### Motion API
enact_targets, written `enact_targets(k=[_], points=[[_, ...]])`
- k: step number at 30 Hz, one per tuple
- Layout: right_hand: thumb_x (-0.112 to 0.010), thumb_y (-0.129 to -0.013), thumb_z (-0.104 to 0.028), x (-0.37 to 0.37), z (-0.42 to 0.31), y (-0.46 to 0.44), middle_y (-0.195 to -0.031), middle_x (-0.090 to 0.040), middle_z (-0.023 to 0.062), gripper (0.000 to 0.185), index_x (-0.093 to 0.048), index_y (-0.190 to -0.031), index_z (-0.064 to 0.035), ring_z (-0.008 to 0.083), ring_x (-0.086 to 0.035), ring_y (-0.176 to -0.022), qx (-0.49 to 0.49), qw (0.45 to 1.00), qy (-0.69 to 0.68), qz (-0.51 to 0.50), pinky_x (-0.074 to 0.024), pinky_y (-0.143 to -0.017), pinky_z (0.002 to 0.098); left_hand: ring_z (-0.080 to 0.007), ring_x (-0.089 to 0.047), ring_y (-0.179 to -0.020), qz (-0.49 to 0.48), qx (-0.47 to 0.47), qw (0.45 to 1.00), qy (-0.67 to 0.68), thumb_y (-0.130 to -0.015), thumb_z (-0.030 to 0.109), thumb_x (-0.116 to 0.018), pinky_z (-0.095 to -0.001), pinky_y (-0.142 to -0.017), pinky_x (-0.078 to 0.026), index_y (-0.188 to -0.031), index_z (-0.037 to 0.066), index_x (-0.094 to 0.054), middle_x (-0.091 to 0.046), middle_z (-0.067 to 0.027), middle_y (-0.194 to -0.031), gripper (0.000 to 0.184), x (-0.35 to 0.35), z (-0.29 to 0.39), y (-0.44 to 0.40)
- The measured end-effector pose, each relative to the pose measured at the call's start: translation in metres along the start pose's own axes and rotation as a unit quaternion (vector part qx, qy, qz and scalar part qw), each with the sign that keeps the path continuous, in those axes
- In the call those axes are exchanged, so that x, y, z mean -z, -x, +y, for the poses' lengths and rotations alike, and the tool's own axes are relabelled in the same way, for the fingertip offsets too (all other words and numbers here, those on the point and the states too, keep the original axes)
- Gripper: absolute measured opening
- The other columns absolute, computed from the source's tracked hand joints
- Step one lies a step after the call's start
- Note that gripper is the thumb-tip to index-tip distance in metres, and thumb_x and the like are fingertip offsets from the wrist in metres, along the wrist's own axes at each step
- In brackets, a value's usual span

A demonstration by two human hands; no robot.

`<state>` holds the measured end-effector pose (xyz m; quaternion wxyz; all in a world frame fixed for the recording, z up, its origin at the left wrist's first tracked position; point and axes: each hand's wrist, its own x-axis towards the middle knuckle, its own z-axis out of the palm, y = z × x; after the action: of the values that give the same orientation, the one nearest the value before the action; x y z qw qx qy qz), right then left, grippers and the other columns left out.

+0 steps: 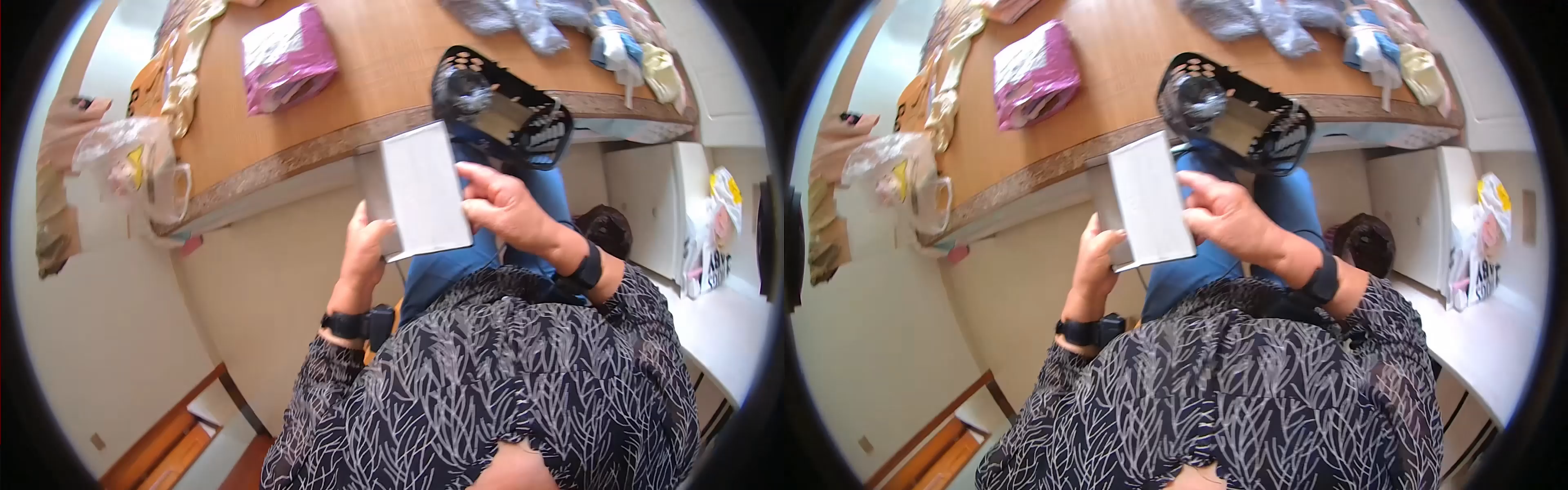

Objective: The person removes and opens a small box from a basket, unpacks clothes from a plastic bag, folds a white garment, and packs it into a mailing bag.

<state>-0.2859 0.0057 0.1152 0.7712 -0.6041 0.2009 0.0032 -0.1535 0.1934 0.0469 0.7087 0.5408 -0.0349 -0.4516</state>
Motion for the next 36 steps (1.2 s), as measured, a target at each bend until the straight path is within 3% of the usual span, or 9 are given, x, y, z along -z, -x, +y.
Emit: enact_targets(k=[5, 9, 13, 16, 26, 29, 30, 33, 36], points=[[-0.057, -0.083, -0.005, 0.025, -0.025, 0.011, -0.085, -0.065, 0.0140, 0.022, -0.062, -0.104, -0.0012, 0.0218, -0.064, -0.073, 0.159, 0.954, 0.252, -0.023, -0.0503, -0.068, 0.0301, -0.0227, -0.059, -0.098, 0.014, 0.027, 0.999, 0.032, -0.077, 0.009, -0.058, -0.0340, -0.087, -0.049, -0.121, -0.001, -0.044, -0.058, -0.0113, -0.109, 0.048, -0.009, 0.017, 0.004], [-0.056, -0.082, -0.007, 0.086, -0.031, -0.017, -0.090, -0.065, 0.0165, 0.021, -0.062, -0.101, -0.0012, 0.0278, -0.064, -0.081, 0.216, 0.860, 0.424, 0.187, -0.0517, -0.070, 0.0330, -0.0228, -0.059, -0.096, 0.060, -0.048, 0.995, 0.058, -0.081, 0.012, -0.056, -0.0364, -0.085, -0.049, -0.111, 0.002, -0.048, -0.058, -0.0104, -0.106, 0.032, 0.016, 0.029, -0.022], [-0.054, -0.077, -0.002, 0.106, -0.019, -0.054, -0.081, -0.063, 0.0181, 0.040, -0.056, -0.117, -0.0068, 0.0333, -0.061, -0.067, 0.191, 0.729, 0.649, 0.106, -0.0514, -0.063, 0.0389, -0.0214, -0.060, -0.095, 0.097, -0.044, 0.994, 0.040, -0.083, 0.012, -0.058, -0.0391, -0.082, -0.051, -0.099, 0.003, -0.052, -0.060, -0.0093, -0.101, 0.020, 0.040, 0.040, -0.078], [-0.053, -0.076, -0.002, 0.119, 0.006, -0.087, -0.071, -0.060, 0.0170, 0.041, -0.055, -0.116, -0.0111, 0.0357, -0.059, -0.063, 0.148, 0.804, 0.570, 0.079, -0.0497, -0.059, 0.0429, -0.0202, -0.061, -0.091, 0.077, -0.047, 0.995, 0.038, -0.082, 0.010, -0.060, -0.0368, -0.080, -0.052, -0.098, 0.002, -0.053, -0.060, -0.0084, -0.099, 0.019, 0.052, 0.037, -0.122], [-0.059, -0.086, -0.010, 0.116, -0.021, -0.083, -0.086, -0.064, 0.0128, 0.012, -0.061, -0.095, -0.0026, 0.0261, -0.063, -0.074, 0.259, 0.795, 0.525, 0.158, -0.0500, -0.067, 0.0312, -0.0211, -0.054, -0.105, 0.162, -0.105, 0.968, -0.162, -0.081, 0.008, -0.060, -0.0320, -0.092, -0.043, -0.126, 0.000, -0.043, -0.053, -0.0104, -0.115, 0.049, 0.060, 0.028, -0.141], [-0.058, -0.086, -0.014, 0.110, -0.032, -0.069, -0.081, -0.062, 0.0138, 0.012, -0.063, -0.091, -0.0050, 0.0285, -0.061, -0.073, 0.235, 0.854, 0.419, 0.199, -0.0486, -0.066, 0.0335, -0.0212, -0.053, -0.107, 0.366, -0.295, 0.675, -0.569, -0.080, 0.009, -0.060, -0.0304, -0.091, -0.044, -0.128, -0.002, -0.041, -0.049, -0.0153, -0.124, 0.054, 0.043, 0.033, -0.132], [-0.060, -0.087, -0.014, 0.109, -0.035, -0.065, -0.078, -0.064, 0.0092, 0.013, -0.064, -0.093, -0.0040, 0.0187, -0.061, -0.066, 0.214, 0.871, 0.387, 0.213, -0.0486, -0.062, 0.0276, -0.0254, -0.053, -0.108, 0.338, -0.337, 0.646, -0.596, -0.079, 0.006, -0.059, -0.0320, -0.089, -0.045, -0.130, 0.000, -0.041, -0.045, -0.0167, -0.130, 0.054, 0.036, 0.042, -0.126], [-0.061, -0.088, -0.014, 0.107, -0.049, -0.050, -0.078, -0.066, 0.0032, 0.014, -0.065, -0.094, -0.0025, 0.0098, -0.059, -0.063, 0.183, 0.926, 0.198, 0.263, -0.0485, -0.059, 0.0232, -0.0291, -0.054, -0.106, 0.127, -0.375, 0.797, -0.457, -0.078, 0.000, -0.058, -0.0351, -0.088, -0.047, -0.128, 0.004, -0.046, -0.046, -0.0144, -0.131, 0.052, -0.029, 0.063, -0.098], [-0.060, -0.089, -0.015, 0.110, -0.066, -0.040, -0.080, -0.065, 0.0017, 0.016, -0.065, -0.098, -0.0030, 0.0069, -0.061, -0.067, 0.173, 0.946, 0.078, 0.262, -0.0502, -0.060, 0.0204, -0.0299, -0.057, -0.105, -0.065, -0.440, 0.752, -0.487, -0.077, -0.001, -0.061, -0.0370, -0.087, -0.048, -0.119, 0.007, -0.055, -0.045, -0.0155, -0.134, 0.044, -0.098, 0.073, -0.074]])
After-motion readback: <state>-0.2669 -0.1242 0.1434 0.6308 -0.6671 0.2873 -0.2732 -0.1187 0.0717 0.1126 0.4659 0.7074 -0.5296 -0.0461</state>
